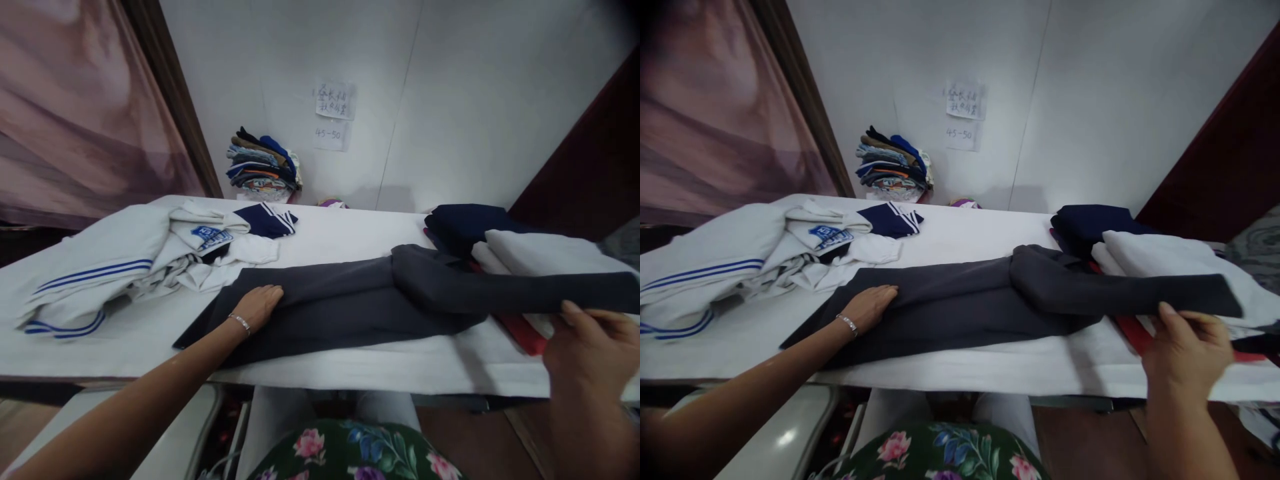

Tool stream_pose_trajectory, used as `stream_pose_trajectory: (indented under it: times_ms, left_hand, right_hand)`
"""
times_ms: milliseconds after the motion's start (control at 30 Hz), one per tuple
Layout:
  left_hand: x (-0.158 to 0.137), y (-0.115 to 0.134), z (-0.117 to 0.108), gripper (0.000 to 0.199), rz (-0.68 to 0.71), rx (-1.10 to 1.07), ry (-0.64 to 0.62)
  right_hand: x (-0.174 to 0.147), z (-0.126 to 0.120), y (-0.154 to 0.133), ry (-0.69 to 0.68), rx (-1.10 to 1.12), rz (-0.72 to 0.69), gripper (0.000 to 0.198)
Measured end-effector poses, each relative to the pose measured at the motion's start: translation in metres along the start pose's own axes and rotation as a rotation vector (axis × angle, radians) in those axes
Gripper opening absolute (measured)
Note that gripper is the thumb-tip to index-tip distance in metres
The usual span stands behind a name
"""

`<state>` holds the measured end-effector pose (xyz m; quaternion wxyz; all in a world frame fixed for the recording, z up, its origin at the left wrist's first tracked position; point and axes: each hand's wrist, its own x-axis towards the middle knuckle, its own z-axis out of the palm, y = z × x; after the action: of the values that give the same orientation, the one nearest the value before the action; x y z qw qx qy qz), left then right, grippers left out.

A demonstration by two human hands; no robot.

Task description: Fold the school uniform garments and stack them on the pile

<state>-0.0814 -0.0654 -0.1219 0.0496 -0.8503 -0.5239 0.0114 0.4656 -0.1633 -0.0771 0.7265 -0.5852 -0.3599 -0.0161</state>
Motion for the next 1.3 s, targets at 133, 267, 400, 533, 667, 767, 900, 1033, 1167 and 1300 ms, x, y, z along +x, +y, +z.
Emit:
stream_pose_trajectory:
  times_ms: [133, 267, 400, 533, 667, 767, 900, 1033, 1167, 1300]
  left_hand:
    - [-0.004, -0.003, 0.007, 0.057, -0.028, -0.068, 0.009]
    - [-0.006, -0.004, 0.001, 0.055, -0.057, -0.062, 0.004]
    - [-0.006, -0.006, 0.0, 0.056, -0.08, 0.0, -0.005]
    - [-0.006, -0.013, 0.004, 0.057, -0.088, 0.043, -0.004]
    - [-0.008, -0.024, 0.005, 0.061, -0.108, 0.095, -0.026]
    - [-0.011, -0.029, 0.005, 0.065, -0.133, 0.104, -0.062]
    - [-0.013, -0.03, 0.009, 0.067, -0.132, 0.063, -0.07]
    - [-0.012, -0.034, 0.009, 0.067, -0.151, -0.056, -0.076]
    - [-0.007, -0.04, -0.005, 0.061, -0.159, -0.228, -0.166]
    - [0.01, -0.037, -0.018, 0.068, -0.278, -0.334, -0.207]
  right_hand:
    - [0.004, 0.006, 0.015, -0.305, -0.403, 0.079, 0.028]
    - [0.001, 0.032, 0.013, -0.506, -0.746, -0.344, 0.025]
    - [-0.007, 0.098, 0.01, -0.741, -0.547, -0.466, 0.029]
    - [-0.003, 0.169, 0.025, -0.911, -0.604, -0.204, 0.034]
    - [0.011, 0.193, 0.037, -0.939, -0.67, -0.055, 0.027]
    - [0.014, 0.174, 0.042, -0.895, -0.631, -0.046, 0.029]
    - [-0.002, 0.136, 0.059, -0.863, -0.586, 0.037, 0.03]
    - [-0.017, 0.123, 0.072, -0.92, -0.601, 0.035, 0.027]
    - [-0.003, 0.135, 0.059, -0.95, -0.703, 0.001, 0.028]
    - [0.027, 0.165, 0.04, -0.927, -0.814, -0.005, 0.036]
